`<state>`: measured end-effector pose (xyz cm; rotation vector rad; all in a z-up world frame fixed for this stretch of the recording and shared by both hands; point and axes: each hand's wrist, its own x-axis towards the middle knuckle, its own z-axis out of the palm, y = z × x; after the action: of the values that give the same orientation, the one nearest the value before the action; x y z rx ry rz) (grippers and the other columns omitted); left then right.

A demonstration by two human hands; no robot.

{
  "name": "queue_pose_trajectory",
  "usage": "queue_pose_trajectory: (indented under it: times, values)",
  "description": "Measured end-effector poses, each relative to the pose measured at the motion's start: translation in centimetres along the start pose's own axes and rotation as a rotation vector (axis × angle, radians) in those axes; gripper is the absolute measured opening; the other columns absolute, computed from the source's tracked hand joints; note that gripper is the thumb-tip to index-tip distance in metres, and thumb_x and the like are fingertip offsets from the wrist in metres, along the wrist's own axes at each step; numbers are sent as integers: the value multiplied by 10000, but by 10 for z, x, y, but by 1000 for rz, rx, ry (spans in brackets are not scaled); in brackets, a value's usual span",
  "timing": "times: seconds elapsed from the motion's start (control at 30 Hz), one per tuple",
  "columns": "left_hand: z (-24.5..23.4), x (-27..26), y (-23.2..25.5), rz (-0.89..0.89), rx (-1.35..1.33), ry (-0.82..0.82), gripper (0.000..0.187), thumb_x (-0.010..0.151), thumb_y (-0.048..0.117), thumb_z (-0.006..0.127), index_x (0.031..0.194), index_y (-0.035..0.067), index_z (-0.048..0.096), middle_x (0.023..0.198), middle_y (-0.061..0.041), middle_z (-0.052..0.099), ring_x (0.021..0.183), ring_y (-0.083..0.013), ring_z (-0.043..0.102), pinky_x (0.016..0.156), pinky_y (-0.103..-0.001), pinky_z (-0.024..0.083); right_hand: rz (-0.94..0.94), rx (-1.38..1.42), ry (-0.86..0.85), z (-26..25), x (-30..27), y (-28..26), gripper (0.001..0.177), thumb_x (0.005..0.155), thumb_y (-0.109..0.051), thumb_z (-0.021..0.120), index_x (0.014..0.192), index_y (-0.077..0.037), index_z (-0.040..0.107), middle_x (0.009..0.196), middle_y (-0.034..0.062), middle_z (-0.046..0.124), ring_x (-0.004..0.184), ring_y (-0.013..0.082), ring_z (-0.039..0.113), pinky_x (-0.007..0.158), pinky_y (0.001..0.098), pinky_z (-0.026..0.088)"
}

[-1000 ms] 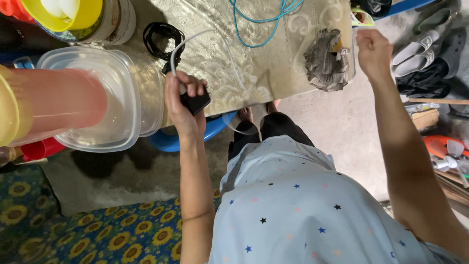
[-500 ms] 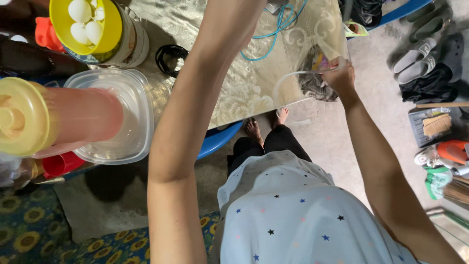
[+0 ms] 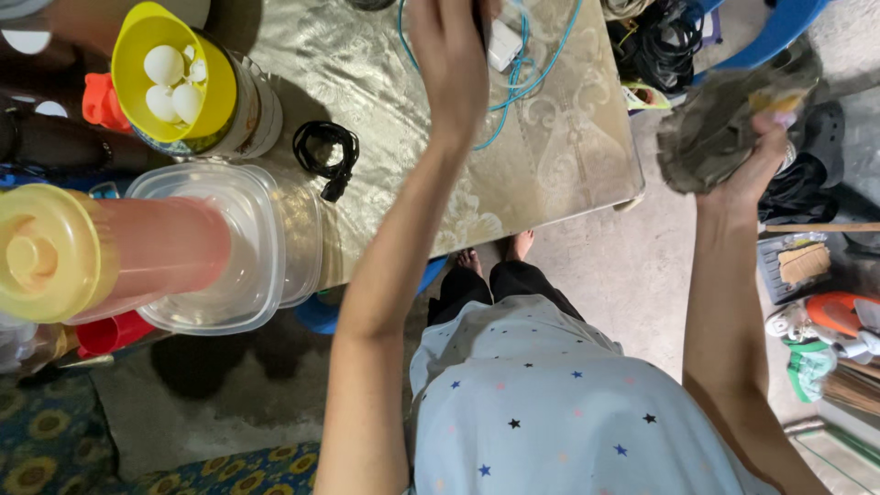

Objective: The person wipes a black power cable with a cloth, then coils it and places it on the table. They repeat the wiping and coiling process with a white USB cable and a blue USB cable, handling each cable one at a time.

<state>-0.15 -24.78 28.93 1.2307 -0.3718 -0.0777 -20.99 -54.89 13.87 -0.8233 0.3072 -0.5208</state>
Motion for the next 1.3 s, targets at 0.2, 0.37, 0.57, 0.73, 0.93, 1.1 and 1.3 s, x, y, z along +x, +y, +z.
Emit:
queue_pose_trajectory:
  times: [0.2, 0.37, 0.57, 0.73, 0.93, 1.1, 1.3]
  values:
    - [-52, -116, -102, -277, 52, 69, 293, 1129, 246, 422, 1046, 58, 631, 719, 21, 455, 655, -81, 406, 591, -272, 328, 330, 238, 150, 67, -20, 42, 397, 992, -267, 484, 1300, -28, 554, 1413, 201, 637, 1342, 370, 633, 1244, 525, 494]
    - [-87, -152, -128, -314, 151, 166, 288, 1138, 223, 396, 1003, 66, 596, 722, -12, 472, 665, -90, 429, 628, -268, 383, 800, 372, 207, 92, -41, 97, 682, 993, -479, 463, 1426, 36, 573, 1448, 244, 617, 1342, 395, 600, 1177, 536, 462]
    - [-84, -166, -101, -85, 798, 71, 122, 1044, 142, 554, 1021, 33, 603, 883, -178, 664, 867, -352, 624, 802, -443, 453, 897, 318, 5, 120, -58, 144, 627, 1073, -507, 491, 1417, 8, 588, 1364, 182, 671, 1263, 328, 640, 1169, 489, 475]
    - [-72, -169, -80, 46, 987, -46, 115, 941, 121, 618, 1015, 35, 596, 953, -162, 672, 950, -333, 655, 837, -451, 443, 726, 199, 68, 152, -36, 180, 340, 1066, -392, 622, 1184, -73, 615, 1106, 69, 690, 1042, 217, 666, 965, 385, 555]
    - [-67, -182, -64, 83, 1039, -126, 129, 916, 131, 637, 1001, 43, 595, 927, -137, 678, 915, -306, 661, 814, -448, 430, 732, -110, 103, 160, -28, 193, 420, 1011, -516, 613, 979, -98, 584, 710, 20, 540, 581, 142, 514, 517, 286, 431]
    - [-64, -199, -55, -91, 941, -117, 86, 957, 136, 620, 930, 60, 592, 812, -120, 668, 830, -318, 658, 790, -457, 433, 615, -116, 79, 150, 23, 186, 410, 1003, -545, 619, 978, -140, 560, 692, 4, 481, 543, 150, 500, 464, 304, 390]
    - [-82, -187, -63, -272, 842, -4, 142, 985, 164, 597, 916, 40, 591, 804, -176, 655, 789, -391, 640, 746, -499, 463, 683, -189, 37, 151, -7, 197, 272, 1025, -412, 605, 1110, -157, 568, 841, 8, 560, 626, 132, 545, 543, 302, 457]
